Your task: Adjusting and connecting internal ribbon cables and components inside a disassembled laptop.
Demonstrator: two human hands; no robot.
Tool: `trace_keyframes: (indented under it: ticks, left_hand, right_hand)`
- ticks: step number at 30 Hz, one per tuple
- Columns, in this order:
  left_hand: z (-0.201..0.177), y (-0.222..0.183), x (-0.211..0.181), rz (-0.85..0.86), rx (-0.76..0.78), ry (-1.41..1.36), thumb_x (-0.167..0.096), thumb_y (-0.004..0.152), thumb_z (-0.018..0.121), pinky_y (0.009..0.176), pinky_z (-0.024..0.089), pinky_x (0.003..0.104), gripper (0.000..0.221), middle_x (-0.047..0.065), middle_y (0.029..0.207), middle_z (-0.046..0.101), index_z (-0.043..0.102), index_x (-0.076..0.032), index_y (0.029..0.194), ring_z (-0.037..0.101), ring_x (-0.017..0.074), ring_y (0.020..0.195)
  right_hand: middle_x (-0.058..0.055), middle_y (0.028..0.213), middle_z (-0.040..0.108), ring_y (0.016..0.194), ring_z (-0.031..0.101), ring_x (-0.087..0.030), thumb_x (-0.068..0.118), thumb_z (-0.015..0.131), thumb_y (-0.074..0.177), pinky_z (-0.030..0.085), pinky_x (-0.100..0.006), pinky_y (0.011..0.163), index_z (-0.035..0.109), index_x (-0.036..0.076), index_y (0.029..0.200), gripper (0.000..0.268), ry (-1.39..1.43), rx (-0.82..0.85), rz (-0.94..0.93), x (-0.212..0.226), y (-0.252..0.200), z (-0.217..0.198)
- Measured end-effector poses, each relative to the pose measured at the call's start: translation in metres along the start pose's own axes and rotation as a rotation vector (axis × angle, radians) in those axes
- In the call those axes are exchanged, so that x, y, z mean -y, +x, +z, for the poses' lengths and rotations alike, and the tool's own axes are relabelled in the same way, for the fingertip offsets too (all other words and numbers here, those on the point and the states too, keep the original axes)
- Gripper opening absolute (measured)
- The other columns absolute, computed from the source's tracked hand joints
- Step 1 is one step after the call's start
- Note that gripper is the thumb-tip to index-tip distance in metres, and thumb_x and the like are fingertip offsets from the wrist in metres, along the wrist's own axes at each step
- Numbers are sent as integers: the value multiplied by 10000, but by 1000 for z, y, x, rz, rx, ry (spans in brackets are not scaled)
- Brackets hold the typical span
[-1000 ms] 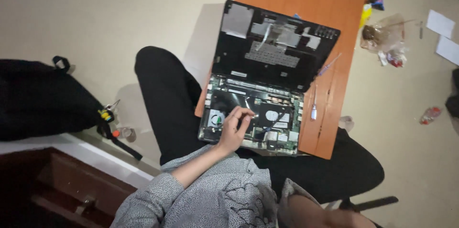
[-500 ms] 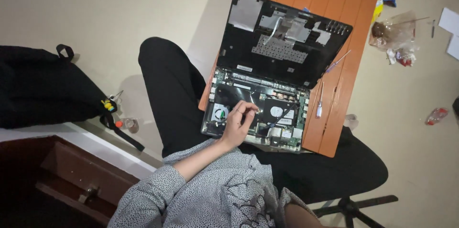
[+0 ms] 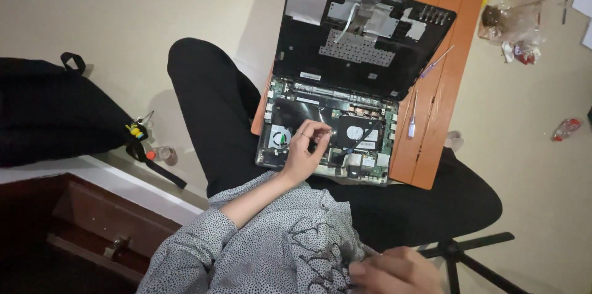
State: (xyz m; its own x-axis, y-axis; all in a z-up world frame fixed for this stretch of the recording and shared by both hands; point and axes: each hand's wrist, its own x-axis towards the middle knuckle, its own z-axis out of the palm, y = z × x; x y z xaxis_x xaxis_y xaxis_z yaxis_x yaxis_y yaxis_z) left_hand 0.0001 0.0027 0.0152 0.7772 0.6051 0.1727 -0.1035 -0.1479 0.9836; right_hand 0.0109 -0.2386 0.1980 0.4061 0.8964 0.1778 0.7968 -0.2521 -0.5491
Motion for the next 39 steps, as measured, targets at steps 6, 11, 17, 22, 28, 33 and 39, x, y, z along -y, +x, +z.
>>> trace_keyframes:
  ticks: [6, 11, 17, 22, 28, 33, 39]
  left_hand:
    - [4, -2, 9, -29, -43, -25, -85, 987, 632, 754, 565, 274, 93, 44, 937, 600, 631, -89, 1080, 635, 175, 872]
    - [6, -2, 13, -26, -40, -11, -71, 973, 648, 738, 573, 274, 105, 49, 937, 602, 627, -83, 1075, 642, 180, 859]
    - [5, -2, 12, -30, -47, -6, -87, 979, 658, 733, 572, 278, 84, 46, 926, 622, 658, -90, 1063, 653, 174, 847]
    - [4, -2, 8, -51, -45, -12, -99, 973, 678, 728, 571, 295, 59, 53, 899, 647, 700, -91, 1027, 664, 185, 822]
    - [8, -1, 14, -47, -48, 10, -64, 950, 700, 729, 573, 277, 93, 32, 907, 655, 698, -103, 1035, 663, 157, 826]
    - [9, -2, 13, -41, -53, 46, -57, 951, 694, 735, 578, 276, 111, 27, 911, 638, 685, -103, 1051, 661, 157, 839]
    - [7, -1, 9, -18, -44, 57, -65, 952, 699, 726, 582, 281, 129, 32, 911, 662, 712, -111, 1071, 675, 158, 830]
  right_hand:
    - [-119, 959, 768, 863, 776, -283, 117, 668, 927, 635, -375, 792, 738, 89, 1061, 153, 508, 635, -244, -113, -84, 47]
    - [-144, 832, 775, 774, 763, -357, 114, 709, 854, 670, -408, 704, 750, 64, 917, 91, 442, 320, -345, -89, -60, 43]
    - [-92, 819, 769, 747, 763, -274, 118, 772, 702, 677, -341, 674, 672, 106, 871, 197, 338, -175, -176, -35, -10, 27]
    - [-359, 986, 500, 804, 616, -510, -293, 653, 820, 571, -505, 730, 450, -216, 1172, 414, 336, -939, 26, -80, 69, 51]
    - [-194, 917, 739, 862, 741, -367, 76, 811, 917, 574, -462, 718, 682, -8, 1211, 332, 306, -438, 642, -135, 70, 99]
    - [-106, 768, 756, 785, 745, -286, 226, 920, 779, 551, -385, 726, 677, 100, 1120, 437, 255, -249, 788, -148, 55, 156]
    - [28, 943, 792, 906, 747, -302, 370, 859, 818, 571, -480, 791, 656, 226, 1124, 395, -9, -142, 864, -124, 67, 146]
